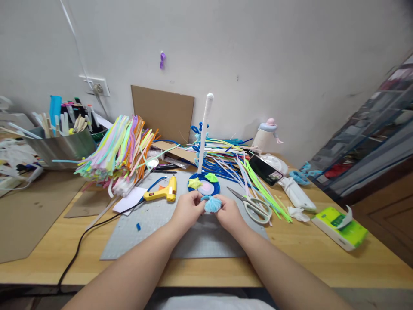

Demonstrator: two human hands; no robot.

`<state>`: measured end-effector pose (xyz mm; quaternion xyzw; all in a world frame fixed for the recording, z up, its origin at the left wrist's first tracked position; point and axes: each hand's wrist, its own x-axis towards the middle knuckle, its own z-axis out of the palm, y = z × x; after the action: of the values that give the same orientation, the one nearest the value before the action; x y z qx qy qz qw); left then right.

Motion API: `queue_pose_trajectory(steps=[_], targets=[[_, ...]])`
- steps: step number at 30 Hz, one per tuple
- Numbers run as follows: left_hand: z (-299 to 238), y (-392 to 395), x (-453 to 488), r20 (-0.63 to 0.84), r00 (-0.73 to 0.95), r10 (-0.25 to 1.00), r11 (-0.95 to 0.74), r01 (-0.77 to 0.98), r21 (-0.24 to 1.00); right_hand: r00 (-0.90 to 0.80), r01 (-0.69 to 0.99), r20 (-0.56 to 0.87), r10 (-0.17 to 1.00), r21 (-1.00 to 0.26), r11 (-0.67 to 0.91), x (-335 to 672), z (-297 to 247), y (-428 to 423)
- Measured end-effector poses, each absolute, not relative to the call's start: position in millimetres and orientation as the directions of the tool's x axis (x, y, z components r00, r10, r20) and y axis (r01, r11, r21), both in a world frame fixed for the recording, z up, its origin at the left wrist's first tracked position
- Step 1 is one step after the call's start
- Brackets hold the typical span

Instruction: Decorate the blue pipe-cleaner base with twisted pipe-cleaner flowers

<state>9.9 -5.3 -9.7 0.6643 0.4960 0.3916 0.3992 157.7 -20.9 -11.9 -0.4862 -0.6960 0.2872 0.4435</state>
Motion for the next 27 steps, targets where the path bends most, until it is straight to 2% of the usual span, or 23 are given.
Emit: queue_pose_trajectory(steps=[6, 9, 13, 20, 22, 25, 27], targets=[[-3, -7, 9, 0.177, 0.271, 0.946, -0.268, 0.348, 0.898, -0.068, 0.339, 0.352, 0.934, -0.872, 0.353, 159, -9, -21], [-2, -10, 10, 0.211, 0.290, 0.934, -0.299, 0.305, 0.904, -0.047, 0.360, 0.392, 0.919, -0.851, 0.382, 159, -7, -24], [-3, -11, 12, 0.257, 0.267, 0.929, -0.343, 0.350, 0.872, -0.080, 0.397, 0.460, 0.884, -0.799, 0.452, 157, -6, -28], [-3, -17, 17, 0.252, 0.172, 0.952, -0.299, 0.365, 0.882, -0.093, 0.485, 0.523, 0.847, -0.719, 0.497, 153, -4, -35], [-3, -16, 19, 0.215, 0.169, 0.962, -0.256, 0.282, 0.925, -0.024, 0.435, 0.483, 0.875, -0.783, 0.444, 151, -5, -33], [-5, -10, 22, 0.079, 0.208, 0.975, -0.095, 0.068, 0.993, 0.114, 0.293, 0.356, 0.928, -0.904, 0.311, 147, -9, -25], [-7, -6, 22, -0.001, 0.214, 0.977, 0.004, -0.014, 1.000, 0.125, 0.231, 0.316, 0.941, -0.931, 0.282, 146, -12, -21]])
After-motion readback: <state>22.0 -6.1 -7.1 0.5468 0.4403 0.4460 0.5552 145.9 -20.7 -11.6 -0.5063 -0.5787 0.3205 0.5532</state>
